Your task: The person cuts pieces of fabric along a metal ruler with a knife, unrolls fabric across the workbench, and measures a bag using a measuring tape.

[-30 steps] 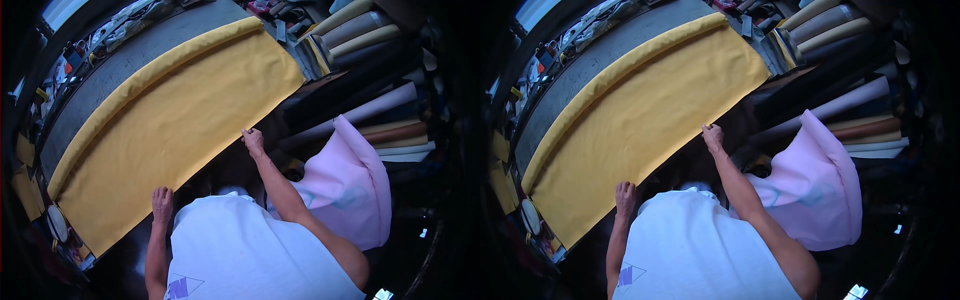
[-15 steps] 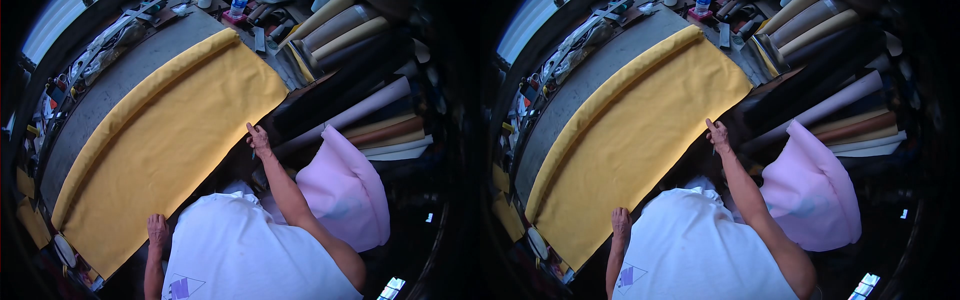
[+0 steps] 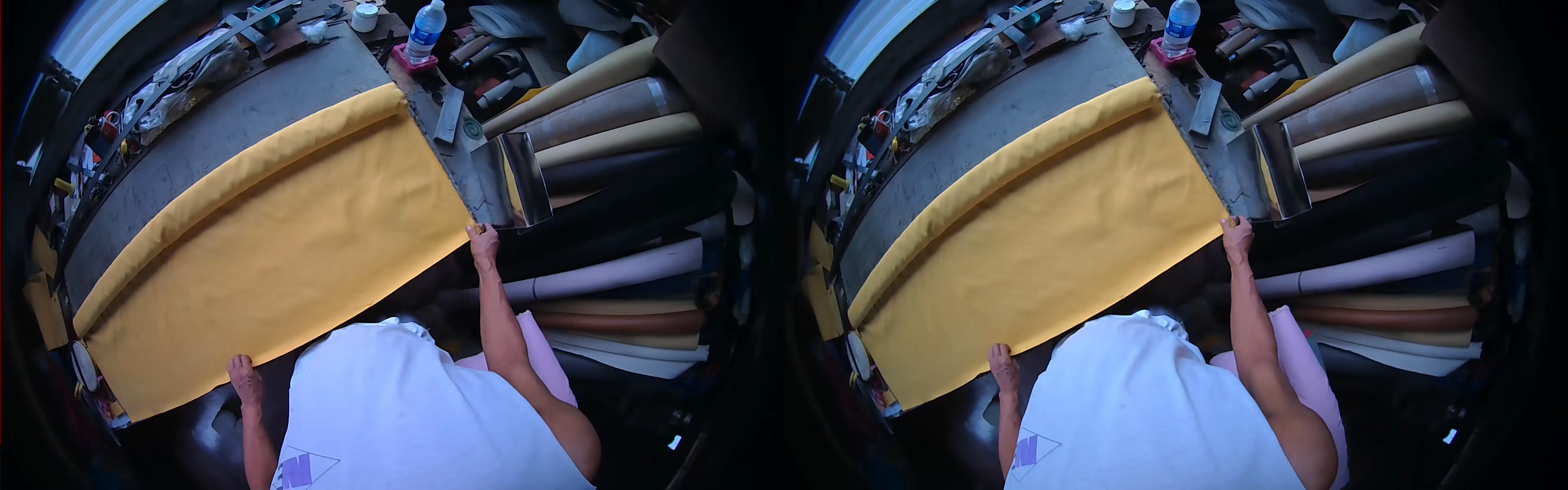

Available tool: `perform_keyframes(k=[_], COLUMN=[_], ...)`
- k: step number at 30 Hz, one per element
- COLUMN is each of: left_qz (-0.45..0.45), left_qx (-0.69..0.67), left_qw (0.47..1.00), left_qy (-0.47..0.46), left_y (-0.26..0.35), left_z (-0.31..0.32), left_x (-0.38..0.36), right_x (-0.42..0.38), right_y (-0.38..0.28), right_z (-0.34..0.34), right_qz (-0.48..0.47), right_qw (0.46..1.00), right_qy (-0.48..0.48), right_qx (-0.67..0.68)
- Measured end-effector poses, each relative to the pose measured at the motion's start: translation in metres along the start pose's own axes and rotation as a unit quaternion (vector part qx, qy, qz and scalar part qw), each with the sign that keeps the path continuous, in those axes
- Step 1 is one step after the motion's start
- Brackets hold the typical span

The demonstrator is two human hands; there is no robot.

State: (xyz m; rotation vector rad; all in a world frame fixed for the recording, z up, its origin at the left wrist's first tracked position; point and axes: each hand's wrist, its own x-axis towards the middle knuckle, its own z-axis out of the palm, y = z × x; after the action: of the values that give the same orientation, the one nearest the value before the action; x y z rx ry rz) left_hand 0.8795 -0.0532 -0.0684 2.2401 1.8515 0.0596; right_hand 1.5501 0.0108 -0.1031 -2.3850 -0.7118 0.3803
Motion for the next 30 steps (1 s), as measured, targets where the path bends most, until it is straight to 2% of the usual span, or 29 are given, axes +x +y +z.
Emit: perform_keyframes(k=[3, 6, 7, 8, 10, 12, 14, 16, 17, 19, 21, 23, 25, 30], left_qz=[-0.003, -0.008, -0.017, -0.027, -0.056, -0.109, -0.061, -0.038, -0.045, -0.101, -0.156, -0.183, -0.184, -0.390], left_qx=[0.047, 0.067, 0.070, 0.036, -0.042, -0.171, -0.132, -0.104, -0.068, -0.009, 0.029, 0.024, -0.005, 0.036], left_qw=[0.999, 0.997, 0.996, 0.992, 0.968, 0.945, 0.986, 0.991, 0.987, 0.985, 0.980, 0.977, 0.977, 0.913], left_qy=[0.010, -0.033, -0.055, -0.119, -0.240, -0.256, -0.084, 0.079, 0.141, 0.136, 0.122, 0.104, 0.103, 0.115], left_y=[0.001, 0.008, 0.014, 0.019, 0.026, 0.031, 0.057, 0.072, 0.077, 0.089, 0.094, 0.100, 0.097, 0.034], left_z=[0.005, -0.002, -0.010, -0.020, -0.040, -0.037, -0.050, -0.043, -0.031, -0.009, 0.032, 0.048, 0.045, 0.042], left_x=[-0.005, 0.002, 0.005, 0.012, 0.032, 0.066, 0.122, 0.187, 0.218, 0.268, 0.285, 0.281, 0.267, 0.202], right_x=[0.005, 0.004, -0.010, -0.014, -0.015, -0.005, 0.004, 0.010, 0.015, 0.030, 0.035, 0.036, 0.035, 0.036], right_y=[-0.002, -0.014, -0.044, -0.060, -0.097, -0.126, -0.151, -0.172, -0.169, -0.132, -0.118, -0.113, -0.115, -0.110], right_z=[-0.002, -0.007, -0.015, -0.015, -0.010, 0.018, 0.050, 0.088, 0.100, 0.123, 0.125, 0.123, 0.126, 0.130], right_qz=[-0.007, -0.053, -0.077, -0.103, -0.154, -0.252, -0.331, -0.404, -0.370, -0.406, -0.362, -0.330, -0.324, -0.333], right_qw=[0.999, 0.987, 0.978, 0.968, 0.965, 0.950, 0.926, 0.891, 0.884, 0.868, 0.889, 0.899, 0.886, 0.879], right_qy=[-0.034, -0.051, -0.028, -0.015, 0.012, -0.010, -0.038, -0.074, -0.129, -0.064, -0.092, -0.064, -0.035, -0.014], right_qx=[-0.018, -0.146, -0.190, -0.227, -0.213, -0.182, -0.176, -0.196, -0.256, -0.279, -0.265, -0.282, -0.330, -0.341])
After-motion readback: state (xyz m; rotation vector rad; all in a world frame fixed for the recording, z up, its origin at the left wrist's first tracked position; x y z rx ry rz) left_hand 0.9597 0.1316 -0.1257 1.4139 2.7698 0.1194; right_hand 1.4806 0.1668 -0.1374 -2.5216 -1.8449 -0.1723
